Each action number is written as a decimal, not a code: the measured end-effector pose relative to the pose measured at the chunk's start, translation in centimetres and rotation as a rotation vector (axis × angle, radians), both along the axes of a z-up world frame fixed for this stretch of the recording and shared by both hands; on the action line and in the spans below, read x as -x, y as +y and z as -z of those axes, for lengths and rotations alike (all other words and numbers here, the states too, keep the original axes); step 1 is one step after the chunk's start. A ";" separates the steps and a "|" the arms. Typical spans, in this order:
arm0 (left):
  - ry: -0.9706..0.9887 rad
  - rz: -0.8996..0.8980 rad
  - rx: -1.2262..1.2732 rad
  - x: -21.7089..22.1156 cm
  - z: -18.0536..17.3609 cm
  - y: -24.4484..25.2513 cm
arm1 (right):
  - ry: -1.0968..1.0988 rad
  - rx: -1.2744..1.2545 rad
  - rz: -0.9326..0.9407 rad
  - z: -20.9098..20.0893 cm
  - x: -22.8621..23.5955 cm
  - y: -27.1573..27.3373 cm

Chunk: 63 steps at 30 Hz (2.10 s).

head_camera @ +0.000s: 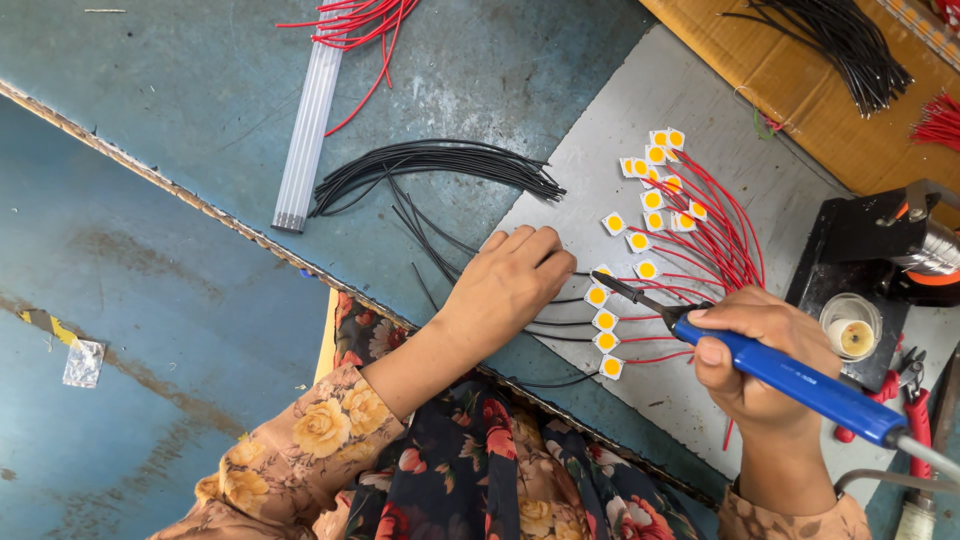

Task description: The person arranges small square LED modules on a workbench and solders red and black wires to their terminals using a soldering iron and solder wire. The person repeatedly picks up wires, aligns them with the LED contacts, and applies solder to secure the connections.

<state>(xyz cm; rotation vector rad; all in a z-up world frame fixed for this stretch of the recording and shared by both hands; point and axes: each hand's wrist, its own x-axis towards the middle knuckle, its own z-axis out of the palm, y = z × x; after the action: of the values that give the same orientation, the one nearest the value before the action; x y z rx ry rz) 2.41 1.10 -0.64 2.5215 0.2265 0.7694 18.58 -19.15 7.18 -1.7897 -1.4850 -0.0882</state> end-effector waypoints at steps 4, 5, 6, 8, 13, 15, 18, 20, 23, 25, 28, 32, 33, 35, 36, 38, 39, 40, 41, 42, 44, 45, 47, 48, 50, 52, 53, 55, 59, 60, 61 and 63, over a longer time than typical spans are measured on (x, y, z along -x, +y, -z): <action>0.006 0.003 -0.006 0.1 0.0 0.0 | 0.028 -0.001 -0.058 -0.3 0.1 0.3; 0.004 0.003 -0.005 0.1 0.0 0.0 | 0.028 0.001 -0.066 -0.4 0.1 0.4; 0.008 0.004 -0.008 0.1 0.0 0.0 | 0.027 0.004 -0.074 -0.5 0.1 0.6; 0.013 0.006 -0.014 0.1 0.0 0.0 | 0.026 0.005 -0.099 -0.7 0.1 0.8; 0.019 0.004 -0.025 0.0 0.0 0.0 | -0.041 0.004 -0.175 -1.2 -0.1 1.6; 0.022 0.000 -0.037 0.0 0.0 -0.1 | -0.067 0.042 -0.173 -1.4 -0.3 1.8; 0.039 -0.010 -0.052 0.0 -0.1 -0.2 | -0.055 0.055 -0.193 -1.5 -0.5 2.0; 0.045 -0.013 -0.057 -0.1 -0.1 -0.2 | -0.047 0.037 -0.203 -1.6 -0.6 2.0; 0.067 -0.018 -0.069 -0.1 -0.2 -0.3 | -0.031 0.003 -0.181 -1.9 -0.7 1.8; 0.049 -0.021 -0.060 -0.1 -0.2 -0.3 | 0.011 -0.002 -0.137 -2.1 -0.9 1.4; 0.030 -0.016 -0.046 -0.1 -0.3 -0.3 | -0.012 0.029 -0.136 -1.9 -1.0 1.1; 0.064 -0.023 -0.065 -0.1 -0.4 -0.3 | -0.003 0.023 -0.125 -1.3 -1.2 0.6; 0.058 -0.023 -0.062 0.0 -0.4 -0.3 | 0.016 0.006 -0.116 -1.2 -1.2 0.4; 0.045 -0.020 -0.057 0.0 -0.5 -0.3 | 0.029 -0.035 -0.066 -0.9 -1.4 -0.4; 0.052 -0.021 -0.059 0.0 -0.5 -0.3 | 0.025 -0.059 -0.026 -0.8 -1.5 -0.8; 0.068 -0.021 -0.068 0.0 -0.8 -0.2 | 0.049 -0.123 0.028 -0.2 -2.0 -1.8; 0.084 -0.019 -0.043 0.0 -1.0 -0.2 | 0.076 -0.160 0.044 0.2 -2.3 -2.4; 0.099 -0.017 -0.018 0.2 -1.2 -0.3 | 0.105 -0.198 0.068 0.7 -2.6 -3.2; 0.115 -0.011 0.008 0.2 -1.5 -0.3 | 0.132 -0.235 0.096 1.2 -3.0 -4.1; 0.100 0.000 0.028 0.2 -1.7 -0.3 | 0.163 -0.271 0.131 1.8 -3.3 -5.2; 0.070 0.019 0.069 0.2 -2.2 -0.3 | 0.321 -0.348 0.193 2.9 -4.0 -7.6; 0.077 0.034 0.076 0.0 -2.4 -0.4 | 0.448 -0.391 0.217 3.3 -4.3 -9.0; 0.090 0.063 0.089 -0.5 -2.6 -0.7 | 0.581 -0.450 0.337 4.1 -4.8 -11.5; 0.087 0.085 0.088 -1.0 -2.7 -0.9 | 0.586 -0.463 0.435 4.5 -5.1 -12.5; 0.081 0.128 0.084 -2.3 -2.7 -1.9 | 0.582 -0.490 0.494 5.1 -5.3 -14.0; 0.122 0.122 0.052 -3.3 -2.7 -3.0 | 0.551 -0.495 0.451 5.6 -5.0 -14.8; 0.142 0.119 0.037 -3.6 -2.7 -3.5 | 0.530 -0.486 0.445 5.6 -4.9 -15.1; 0.186 0.144 0.019 -3.4 -2.8 -4.6 | 0.482 -0.451 0.467 5.3 -4.5 -15.3; 0.151 0.188 0.085 -3.1 -2.9 -5.2 | 0.477 -0.491 0.402 4.6 -4.1 -15.3; 0.113 0.167 0.053 -3.3 -2.8 -5.1 | 0.493 -0.505 0.392 4.6 -4.1 -15.2; 0.073 0.143 0.019 -3.9 -2.7 -4.7 | 0.496 -0.507 0.399 4.7 -4.2 -14.9; 0.034 0.118 -0.036 -5.5 -2.4 -4.2 | 0.480 -0.499 0.447 4.7 -4.1 -14.9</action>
<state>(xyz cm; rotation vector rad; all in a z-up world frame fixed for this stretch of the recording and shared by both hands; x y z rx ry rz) 7.86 -3.14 1.72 2.5572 0.0756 0.6907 22.67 -34.00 2.47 -1.5516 -0.6387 -0.2155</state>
